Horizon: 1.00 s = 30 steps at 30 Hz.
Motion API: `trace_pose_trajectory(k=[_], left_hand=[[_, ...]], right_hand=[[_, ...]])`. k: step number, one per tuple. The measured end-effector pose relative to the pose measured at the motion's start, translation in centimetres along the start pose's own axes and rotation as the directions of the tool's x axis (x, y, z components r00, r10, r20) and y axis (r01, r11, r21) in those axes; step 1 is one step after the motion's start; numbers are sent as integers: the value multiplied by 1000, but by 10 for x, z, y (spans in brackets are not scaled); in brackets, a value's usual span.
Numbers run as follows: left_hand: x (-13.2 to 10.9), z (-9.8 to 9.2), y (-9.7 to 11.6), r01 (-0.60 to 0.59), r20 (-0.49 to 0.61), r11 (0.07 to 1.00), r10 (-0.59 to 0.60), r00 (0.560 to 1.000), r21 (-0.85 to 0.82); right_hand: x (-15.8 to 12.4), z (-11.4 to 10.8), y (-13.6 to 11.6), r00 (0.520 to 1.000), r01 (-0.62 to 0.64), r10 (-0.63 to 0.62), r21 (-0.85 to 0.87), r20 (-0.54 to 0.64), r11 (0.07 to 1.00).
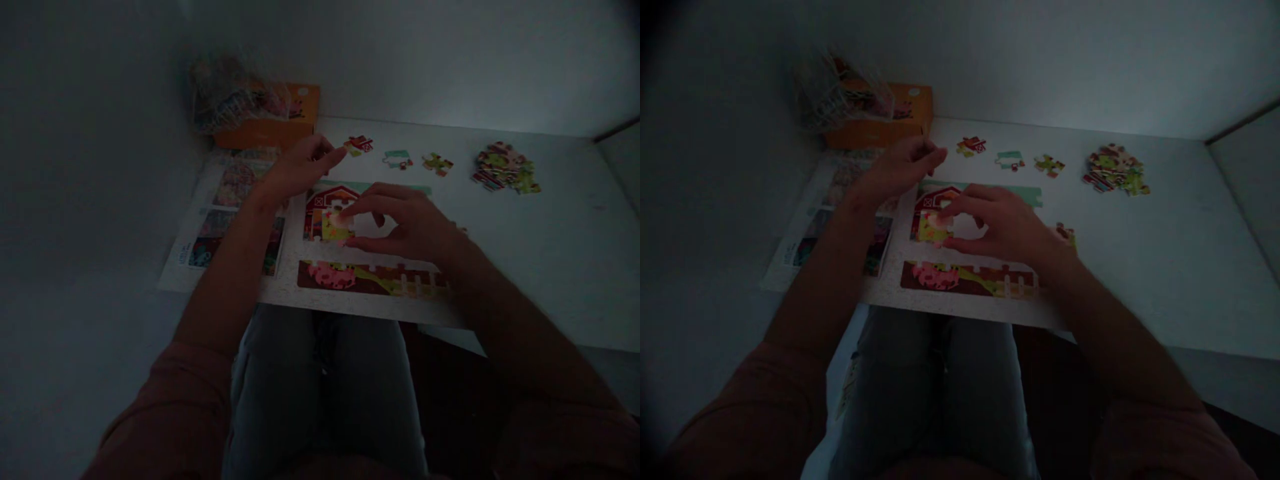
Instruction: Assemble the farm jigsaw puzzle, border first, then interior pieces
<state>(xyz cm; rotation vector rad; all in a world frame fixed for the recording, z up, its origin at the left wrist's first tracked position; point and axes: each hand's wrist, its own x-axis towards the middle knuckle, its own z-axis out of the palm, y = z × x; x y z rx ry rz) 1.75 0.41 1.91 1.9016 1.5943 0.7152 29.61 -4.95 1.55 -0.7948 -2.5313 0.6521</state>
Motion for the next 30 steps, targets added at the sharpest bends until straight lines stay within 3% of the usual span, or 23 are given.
trace_pose_trajectory(k=[3,6,17,25,30], left_hand=[[0,1,-6,-22,-15,999,22,1000,41],[-2,2,-6,-28,36,998,27,999,50],[-12,1,-6,-105,270,989,72,960,108],[-4,2,-22,-197,329,969,139,934,151],[-2,5,-24,-177,303,972,124,945,154]], right_hand=[[2,20,-18,984,147,-142,-41,111,988],[2,33,-23,969,196,-181,-77,167,978],[1,39,-22,934,346,-289,-331,209,878],[-1,37,-27,943,319,-262,-343,203,883],[1,33,-30,949,294,-228,-344,220,892]])
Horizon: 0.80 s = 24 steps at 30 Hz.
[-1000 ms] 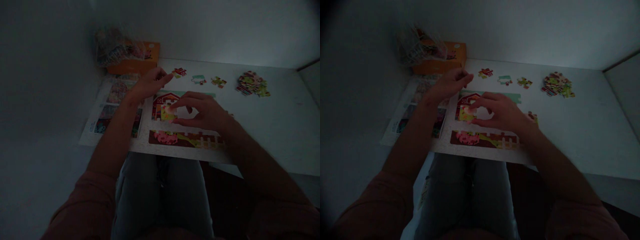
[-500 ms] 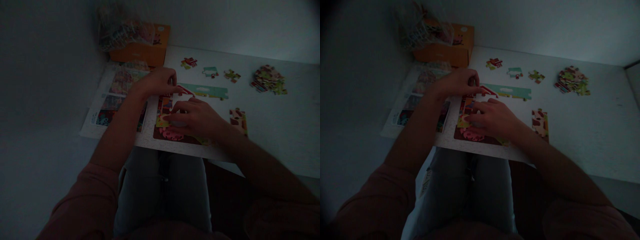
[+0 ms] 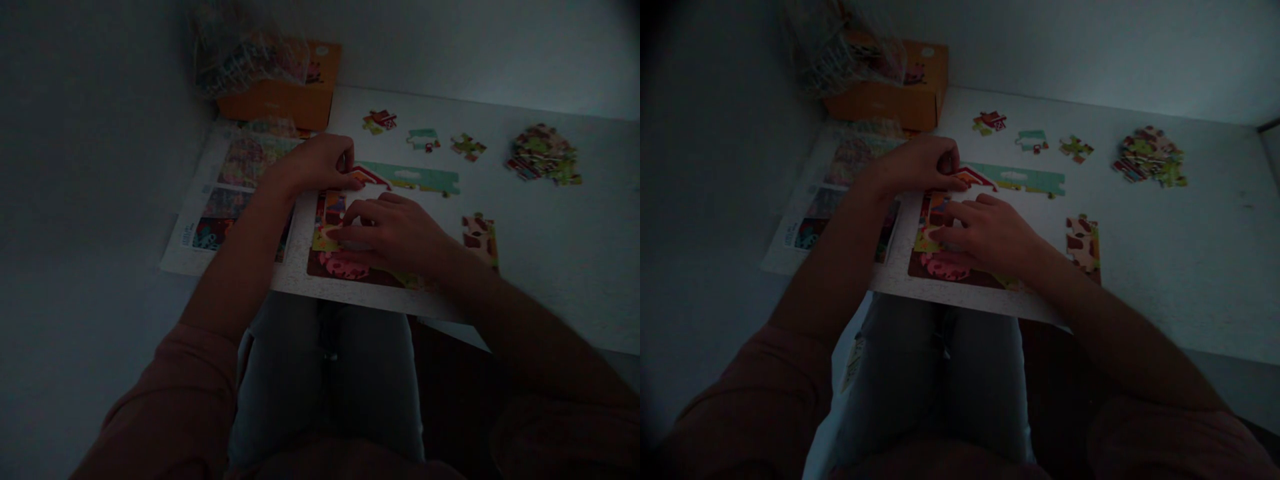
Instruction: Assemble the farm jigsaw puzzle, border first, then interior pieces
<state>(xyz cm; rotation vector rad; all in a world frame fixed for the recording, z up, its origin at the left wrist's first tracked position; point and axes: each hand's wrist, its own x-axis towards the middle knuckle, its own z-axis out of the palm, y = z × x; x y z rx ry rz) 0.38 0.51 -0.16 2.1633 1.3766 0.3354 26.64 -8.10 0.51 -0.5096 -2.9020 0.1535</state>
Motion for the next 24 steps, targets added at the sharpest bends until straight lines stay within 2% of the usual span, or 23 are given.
trace_pose_trajectory(k=[7,14,19,24], left_hand=[[-3,-2,4,9,13,1000,-9,1000,-2],[-2,0,6,11,-57,1000,-13,998,-25],[-2,0,4,7,-51,999,-9,999,-49],[-2,0,5,-7,-92,998,1,996,-66]], right_hand=[[0,3,2,1000,4,-4,-17,-3,1000],[-2,6,5,999,21,-22,-31,-36,999],[-3,10,7,998,28,-30,-29,-59,999],[-1,13,5,998,12,-13,-26,-66,1000]])
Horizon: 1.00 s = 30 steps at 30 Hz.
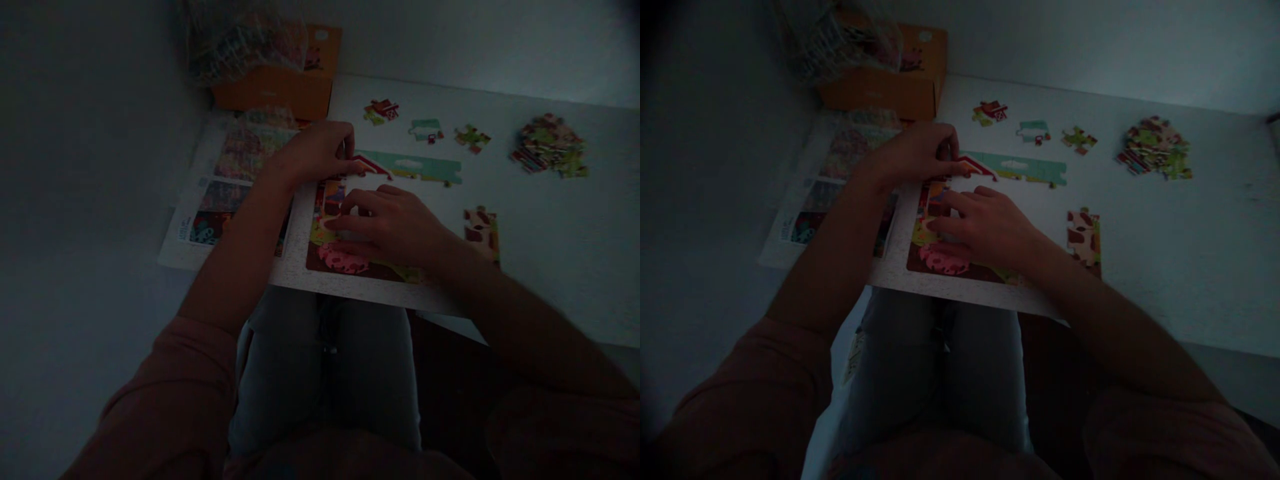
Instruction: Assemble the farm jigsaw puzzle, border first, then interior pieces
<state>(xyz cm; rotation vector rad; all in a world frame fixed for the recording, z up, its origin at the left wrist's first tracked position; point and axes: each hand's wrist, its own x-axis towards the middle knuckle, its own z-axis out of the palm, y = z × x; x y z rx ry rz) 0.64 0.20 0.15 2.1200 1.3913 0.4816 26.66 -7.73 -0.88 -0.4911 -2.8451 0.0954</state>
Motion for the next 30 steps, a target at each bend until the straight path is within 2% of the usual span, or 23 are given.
trace_pose_trajectory(k=[7,12,16,19,30], left_hand=[[-2,-1,5,-4,6,1000,4,1000,20],[-1,-1,5,-21,-17,1000,21,1000,14],[0,-1,3,25,15,1000,-25,1000,10],[0,-2,0,21,35,1000,-22,999,21],[-2,-1,0,31,52,999,-31,998,8]], right_hand=[[-1,-1,0,1000,3,-3,-4,-7,1000],[-3,-8,4,990,137,-136,51,-25,989],[-2,-12,7,979,187,-194,117,58,976],[-1,-11,8,979,173,-185,121,91,977],[-2,-11,9,988,136,-144,118,60,984]])
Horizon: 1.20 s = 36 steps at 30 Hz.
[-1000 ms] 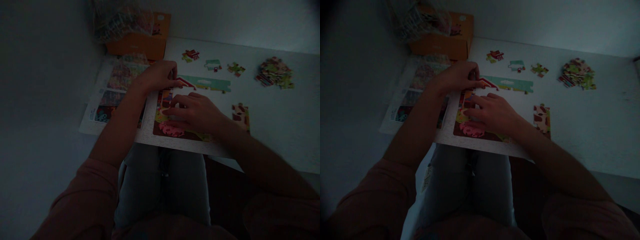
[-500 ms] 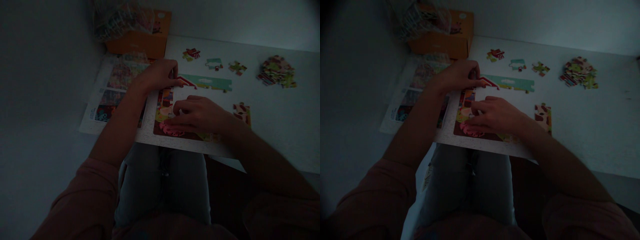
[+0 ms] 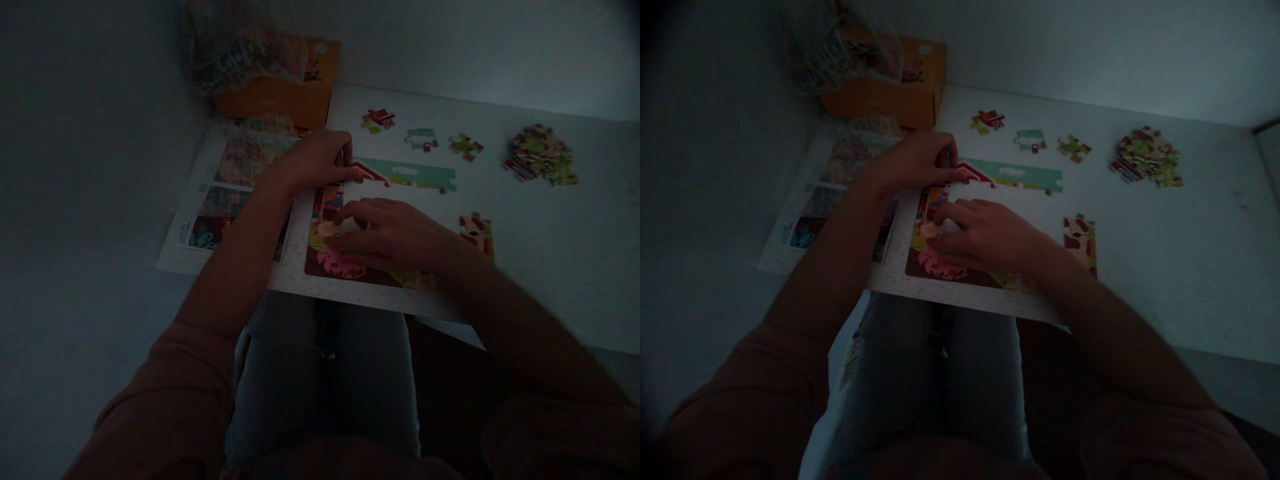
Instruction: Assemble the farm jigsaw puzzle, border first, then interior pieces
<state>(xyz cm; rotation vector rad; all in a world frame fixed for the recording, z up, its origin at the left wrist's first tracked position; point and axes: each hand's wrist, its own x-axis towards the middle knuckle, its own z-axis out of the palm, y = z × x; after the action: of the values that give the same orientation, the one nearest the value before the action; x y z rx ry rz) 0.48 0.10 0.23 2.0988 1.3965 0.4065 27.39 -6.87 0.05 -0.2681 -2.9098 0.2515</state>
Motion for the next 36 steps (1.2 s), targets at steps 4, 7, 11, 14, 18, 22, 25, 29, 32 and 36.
trace_pose_trajectory(k=[4,7,11,14,18,22,25,29,32,36], left_hand=[[1,1,-2,1,1,1000,-1,1000,17],[2,3,-3,-10,-17,1000,10,1000,18],[1,1,1,-15,3,1000,15,1000,25],[-1,1,4,-19,9,999,19,1000,27],[3,7,3,-19,-25,999,20,999,47],[8,12,0,-35,-54,997,39,998,63],[7,10,2,-22,-55,997,26,998,71],[3,7,5,-22,-28,997,24,999,74],[5,9,4,-25,-75,995,32,997,93],[9,15,-2,-51,-123,986,72,990,162]], right_hand=[[-2,0,1,1000,26,-26,1,15,1000],[-3,-1,2,999,39,-39,-3,33,999],[-4,-3,2,998,60,-60,-14,33,998],[-4,-2,1,999,29,-29,-5,38,1000],[-5,0,-2,998,-50,49,15,39,999],[-3,0,-7,997,-69,68,23,38,997],[-3,1,-7,997,-53,52,25,48,998],[-9,-7,1,999,-10,11,-28,43,1000],[-26,-28,22,983,-136,124,-87,-135,987],[-70,-57,66,809,-468,389,-82,-440,880]])
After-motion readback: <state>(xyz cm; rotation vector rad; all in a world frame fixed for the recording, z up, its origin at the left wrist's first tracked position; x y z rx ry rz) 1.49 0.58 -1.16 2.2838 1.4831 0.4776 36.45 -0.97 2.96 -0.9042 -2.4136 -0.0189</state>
